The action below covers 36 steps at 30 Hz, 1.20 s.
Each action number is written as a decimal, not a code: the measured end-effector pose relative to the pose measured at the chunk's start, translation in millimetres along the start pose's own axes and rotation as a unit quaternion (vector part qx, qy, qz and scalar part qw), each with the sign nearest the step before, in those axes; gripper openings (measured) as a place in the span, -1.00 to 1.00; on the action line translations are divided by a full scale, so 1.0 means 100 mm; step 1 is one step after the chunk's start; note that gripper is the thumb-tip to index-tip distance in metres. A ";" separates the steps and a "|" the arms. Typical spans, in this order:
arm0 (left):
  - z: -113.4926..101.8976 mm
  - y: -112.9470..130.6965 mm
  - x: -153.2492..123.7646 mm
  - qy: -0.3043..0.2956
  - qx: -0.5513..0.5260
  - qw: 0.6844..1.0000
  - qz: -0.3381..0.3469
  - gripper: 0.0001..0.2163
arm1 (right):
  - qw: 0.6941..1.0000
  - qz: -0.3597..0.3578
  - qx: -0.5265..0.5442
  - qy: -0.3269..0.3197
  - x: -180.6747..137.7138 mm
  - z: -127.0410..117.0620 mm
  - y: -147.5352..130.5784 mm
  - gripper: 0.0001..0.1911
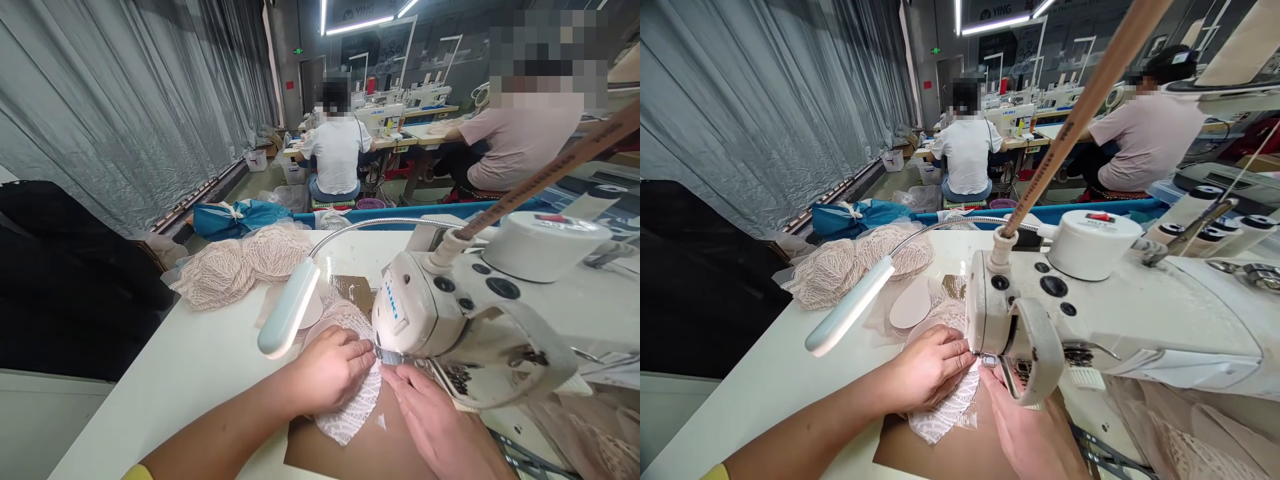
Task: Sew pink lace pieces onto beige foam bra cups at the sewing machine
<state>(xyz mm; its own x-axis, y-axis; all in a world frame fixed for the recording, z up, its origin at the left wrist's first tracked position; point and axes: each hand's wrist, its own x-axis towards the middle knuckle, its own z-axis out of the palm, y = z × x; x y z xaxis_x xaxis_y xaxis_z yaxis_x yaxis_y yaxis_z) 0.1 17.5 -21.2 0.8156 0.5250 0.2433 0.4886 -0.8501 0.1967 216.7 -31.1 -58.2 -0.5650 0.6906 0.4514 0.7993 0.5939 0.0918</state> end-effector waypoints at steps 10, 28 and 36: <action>-0.03 0.01 -0.07 0.005 0.017 1.000 -0.018 -0.74 | 0.999 -0.012 0.035 -0.005 0.06 -0.11 -0.03 -0.56; 0.01 0.10 -0.09 -0.012 -0.024 1.000 0.007 -0.65 | 0.997 0.025 0.074 0.002 0.01 -0.08 -0.05 -0.58; -0.02 0.11 -0.08 -0.011 -0.039 0.999 -0.013 -0.61 | 1.000 0.026 -0.001 0.001 -0.06 -0.02 -0.02 -0.58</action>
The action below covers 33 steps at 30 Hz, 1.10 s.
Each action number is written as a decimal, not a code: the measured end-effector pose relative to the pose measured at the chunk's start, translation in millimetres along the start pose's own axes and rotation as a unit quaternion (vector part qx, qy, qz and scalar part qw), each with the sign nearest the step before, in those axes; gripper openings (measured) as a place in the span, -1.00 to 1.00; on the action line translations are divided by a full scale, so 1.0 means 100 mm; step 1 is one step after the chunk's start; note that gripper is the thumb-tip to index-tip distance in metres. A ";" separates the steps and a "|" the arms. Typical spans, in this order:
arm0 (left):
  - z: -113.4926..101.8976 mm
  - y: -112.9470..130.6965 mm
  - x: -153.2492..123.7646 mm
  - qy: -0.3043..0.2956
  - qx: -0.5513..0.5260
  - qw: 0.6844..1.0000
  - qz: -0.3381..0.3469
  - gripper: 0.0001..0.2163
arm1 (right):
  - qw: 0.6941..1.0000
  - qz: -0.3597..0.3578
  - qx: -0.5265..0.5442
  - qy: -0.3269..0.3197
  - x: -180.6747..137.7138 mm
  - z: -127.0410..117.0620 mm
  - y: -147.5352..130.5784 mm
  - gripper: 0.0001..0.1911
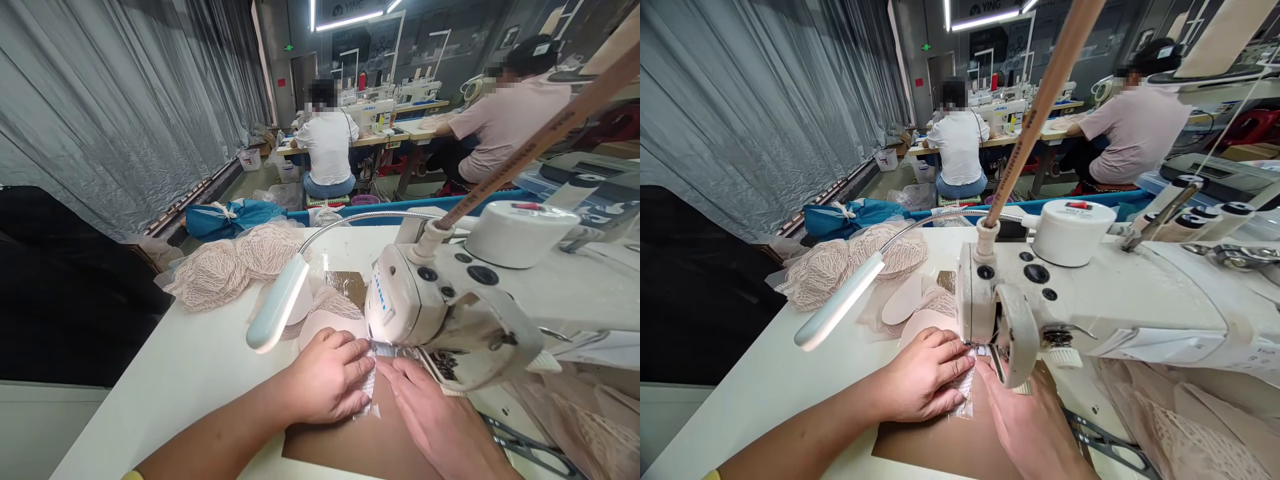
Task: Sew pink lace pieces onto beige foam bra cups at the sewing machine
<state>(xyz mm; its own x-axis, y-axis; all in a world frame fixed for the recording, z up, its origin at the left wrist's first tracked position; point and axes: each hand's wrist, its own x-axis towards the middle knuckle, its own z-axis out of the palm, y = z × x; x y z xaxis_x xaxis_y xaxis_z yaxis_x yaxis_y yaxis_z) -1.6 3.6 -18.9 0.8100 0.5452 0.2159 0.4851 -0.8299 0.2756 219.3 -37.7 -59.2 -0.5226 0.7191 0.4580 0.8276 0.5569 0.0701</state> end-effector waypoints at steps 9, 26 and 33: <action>0.00 -0.02 -0.06 0.014 -0.050 0.999 0.012 -0.72 | 0.982 0.014 0.174 -0.069 0.00 -0.08 -0.04 -0.58; 0.05 0.11 -0.05 0.015 0.002 0.998 -0.059 -0.78 | 0.976 0.036 0.191 -0.100 0.17 -0.32 -0.13 -0.67; 0.19 -0.12 -0.12 0.066 -0.052 0.996 0.009 -0.85 | 0.986 0.020 0.104 -0.127 0.20 -0.39 -0.10 -0.88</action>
<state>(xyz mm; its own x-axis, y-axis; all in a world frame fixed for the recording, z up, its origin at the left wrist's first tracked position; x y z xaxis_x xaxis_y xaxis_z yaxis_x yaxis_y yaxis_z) -11.3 5.0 -42.7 0.7638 0.5475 0.3418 0.4291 -0.8263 0.3648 208.3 -45.0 -16.3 -0.5463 0.8087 0.2182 0.8027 0.5799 -0.1393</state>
